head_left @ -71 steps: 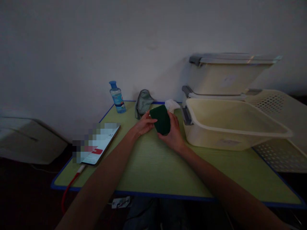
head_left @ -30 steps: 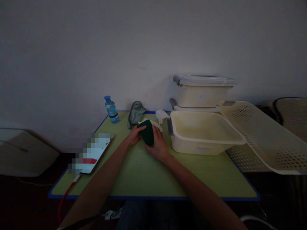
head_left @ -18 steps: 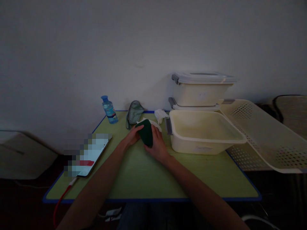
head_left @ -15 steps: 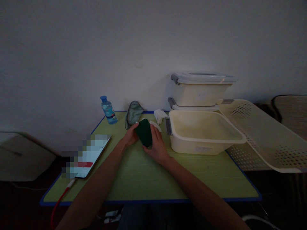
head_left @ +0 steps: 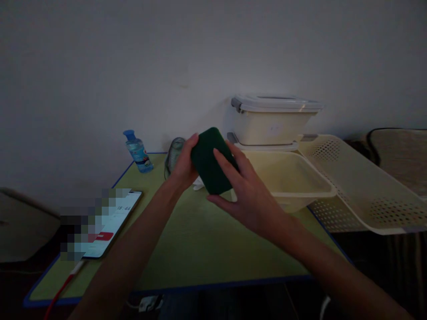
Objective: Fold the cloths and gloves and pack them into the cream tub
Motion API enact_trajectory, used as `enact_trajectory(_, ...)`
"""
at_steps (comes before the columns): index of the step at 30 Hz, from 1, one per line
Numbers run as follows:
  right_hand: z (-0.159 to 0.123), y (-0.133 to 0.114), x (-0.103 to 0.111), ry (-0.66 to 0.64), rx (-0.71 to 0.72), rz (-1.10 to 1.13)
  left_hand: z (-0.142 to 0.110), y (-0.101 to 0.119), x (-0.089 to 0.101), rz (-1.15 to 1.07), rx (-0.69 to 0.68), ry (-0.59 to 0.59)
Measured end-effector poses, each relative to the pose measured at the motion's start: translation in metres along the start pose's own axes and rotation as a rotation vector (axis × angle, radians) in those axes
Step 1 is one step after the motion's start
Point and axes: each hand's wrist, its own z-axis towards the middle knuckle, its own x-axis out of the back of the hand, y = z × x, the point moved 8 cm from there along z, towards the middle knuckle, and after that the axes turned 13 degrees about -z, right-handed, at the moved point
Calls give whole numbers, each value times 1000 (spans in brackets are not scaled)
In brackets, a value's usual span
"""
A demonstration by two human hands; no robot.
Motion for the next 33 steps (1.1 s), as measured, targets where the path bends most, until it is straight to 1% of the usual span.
enact_trajectory(2, -1, 20, 7, -51, 18, -41, 6, -9, -16, -31, -10, -10)
enact_trajectory(4, -3, 38, 12, -77, -8, -109, 12, -23, -29, -51, -11, -25)
enact_trajectory(7, -6, 57, 16, -91, -72, -215, 16, -45, -43, -23, -14, -77)
enact_trajectory(9, -9, 68, 18, -112, -100, -267, 13, -53, -50, 55, -77, -145)
enact_trajectory(11, -12, 83, 20, -153, -142, -284, 2, -56, -57, 247, -183, -270)
enact_trajectory(12, -14, 93, 20, -181, -175, -282, -6, -59, -63, 403, -241, -363)
enact_trajectory(14, -19, 119, 19, -253, -261, -268, -27, -70, -74, 809, -368, -581)
enact_trajectory(16, -26, 145, 16, -324, -338, -249, -48, -81, -79, 1168, -539, -736)
enact_trajectory(18, -33, 166, 12, -374, -399, -218, -63, -89, -79, 1395, -735, -816)
enact_trajectory(20, -41, 180, 8, -388, -434, -164, -74, -89, -78, 1492, -940, -834)
enact_trajectory(22, -48, 187, 2, -397, -446, -93, -84, -88, -78, 1517, -1101, -832)
enact_trajectory(24, -57, 188, -7, -431, -445, -29, -90, -86, -79, 1523, -1181, -833)
enact_trajectory(27, -70, 184, -26, -517, -405, -24, -96, -88, -84, 1533, -1209, -867)
enact_trajectory(30, -82, 179, -44, -601, -293, -115, -98, -89, -88, 1542, -1207, -892)
enact_trajectory(32, -85, 177, -49, -590, -208, -191, -98, -90, -89, 1554, -1200, -900)
enact_trajectory(33, -86, 177, -48, -568, -188, -240, -98, -90, -89, 1557, -1198, -904)
